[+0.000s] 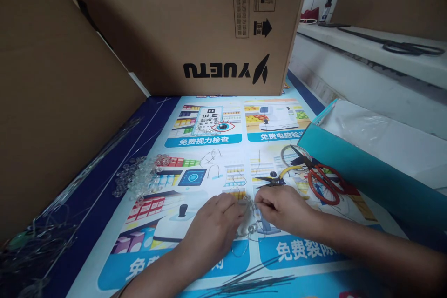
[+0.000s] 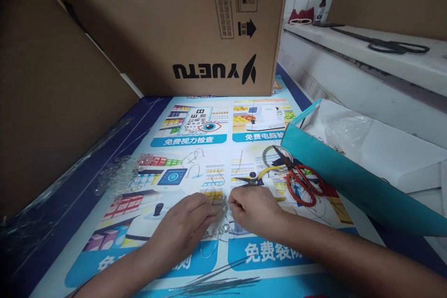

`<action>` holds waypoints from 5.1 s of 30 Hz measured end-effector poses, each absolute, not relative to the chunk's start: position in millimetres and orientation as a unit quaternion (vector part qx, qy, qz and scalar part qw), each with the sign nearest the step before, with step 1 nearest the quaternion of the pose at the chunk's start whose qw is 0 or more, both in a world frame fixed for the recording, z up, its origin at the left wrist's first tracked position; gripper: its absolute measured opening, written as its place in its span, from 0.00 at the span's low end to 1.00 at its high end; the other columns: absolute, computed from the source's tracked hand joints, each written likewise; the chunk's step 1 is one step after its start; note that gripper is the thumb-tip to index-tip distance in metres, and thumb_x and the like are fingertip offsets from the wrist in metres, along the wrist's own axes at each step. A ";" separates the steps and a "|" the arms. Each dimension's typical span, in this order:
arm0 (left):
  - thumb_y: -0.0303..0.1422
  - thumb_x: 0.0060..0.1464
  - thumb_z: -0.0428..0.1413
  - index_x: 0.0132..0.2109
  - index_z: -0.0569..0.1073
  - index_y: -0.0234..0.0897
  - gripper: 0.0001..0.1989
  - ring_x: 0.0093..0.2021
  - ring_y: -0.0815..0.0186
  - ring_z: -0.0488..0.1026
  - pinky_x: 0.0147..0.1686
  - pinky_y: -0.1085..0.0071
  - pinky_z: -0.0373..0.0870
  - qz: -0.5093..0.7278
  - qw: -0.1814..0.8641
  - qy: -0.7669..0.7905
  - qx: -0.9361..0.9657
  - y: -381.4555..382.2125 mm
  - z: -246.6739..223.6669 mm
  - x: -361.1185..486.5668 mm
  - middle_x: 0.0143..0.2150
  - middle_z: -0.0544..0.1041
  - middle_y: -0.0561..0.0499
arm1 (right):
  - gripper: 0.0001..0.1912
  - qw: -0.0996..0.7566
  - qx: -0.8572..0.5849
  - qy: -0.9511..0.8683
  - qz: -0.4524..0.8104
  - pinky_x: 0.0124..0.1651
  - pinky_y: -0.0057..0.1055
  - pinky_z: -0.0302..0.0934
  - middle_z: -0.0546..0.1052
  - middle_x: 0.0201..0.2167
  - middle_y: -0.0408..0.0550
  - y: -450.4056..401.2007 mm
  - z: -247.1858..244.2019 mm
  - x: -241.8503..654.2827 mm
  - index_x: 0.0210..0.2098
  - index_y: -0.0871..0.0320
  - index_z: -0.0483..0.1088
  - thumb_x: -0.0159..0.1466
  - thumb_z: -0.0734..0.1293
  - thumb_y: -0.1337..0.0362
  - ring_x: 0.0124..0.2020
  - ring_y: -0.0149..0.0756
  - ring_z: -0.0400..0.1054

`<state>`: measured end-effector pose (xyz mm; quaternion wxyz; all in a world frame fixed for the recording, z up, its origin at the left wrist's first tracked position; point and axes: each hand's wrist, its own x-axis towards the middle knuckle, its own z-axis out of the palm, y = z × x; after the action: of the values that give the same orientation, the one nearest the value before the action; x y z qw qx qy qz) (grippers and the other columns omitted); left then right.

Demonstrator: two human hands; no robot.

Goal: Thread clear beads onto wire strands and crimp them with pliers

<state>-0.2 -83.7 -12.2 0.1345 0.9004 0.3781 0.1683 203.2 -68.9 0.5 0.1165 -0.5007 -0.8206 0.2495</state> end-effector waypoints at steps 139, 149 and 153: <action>0.35 0.58 0.42 0.35 0.66 0.38 0.11 0.31 0.61 0.73 0.25 0.71 0.59 0.045 0.109 0.579 0.807 -53.8 1.1 -21.5 0.31 0.76 0.49 | 0.04 -0.114 -0.128 -0.980 -0.103 0.33 0.38 0.50 0.70 0.29 0.54 -69.7 28.3 141.1 0.32 0.63 0.68 0.58 0.61 0.71 0.32 0.41 0.60; 0.32 0.56 0.44 0.35 0.66 0.38 0.07 0.31 0.61 0.73 0.26 0.71 0.60 0.043 0.107 0.589 0.800 -55.1 1.2 -18.9 0.32 0.76 0.48 | 0.09 -0.082 -0.108 -0.990 -0.048 0.34 0.34 0.52 0.70 0.30 0.49 -52.8 44.9 151.5 0.32 0.62 0.66 0.63 0.56 0.72 0.35 0.37 0.60; 0.32 0.55 0.44 0.35 0.66 0.38 0.07 0.30 0.60 0.72 0.25 0.71 0.59 0.055 0.095 0.581 0.806 -55.6 0.3 -20.2 0.31 0.76 0.48 | 0.06 -0.073 -0.125 -0.989 -0.010 0.34 0.32 0.53 0.70 0.29 0.48 -49.0 41.8 155.4 0.30 0.62 0.65 0.61 0.58 0.70 0.34 0.36 0.60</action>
<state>-20.2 -55.6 0.3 0.0953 0.8064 0.5811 0.0547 155.4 -49.0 41.8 -0.0726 -0.1247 -0.9895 -0.0100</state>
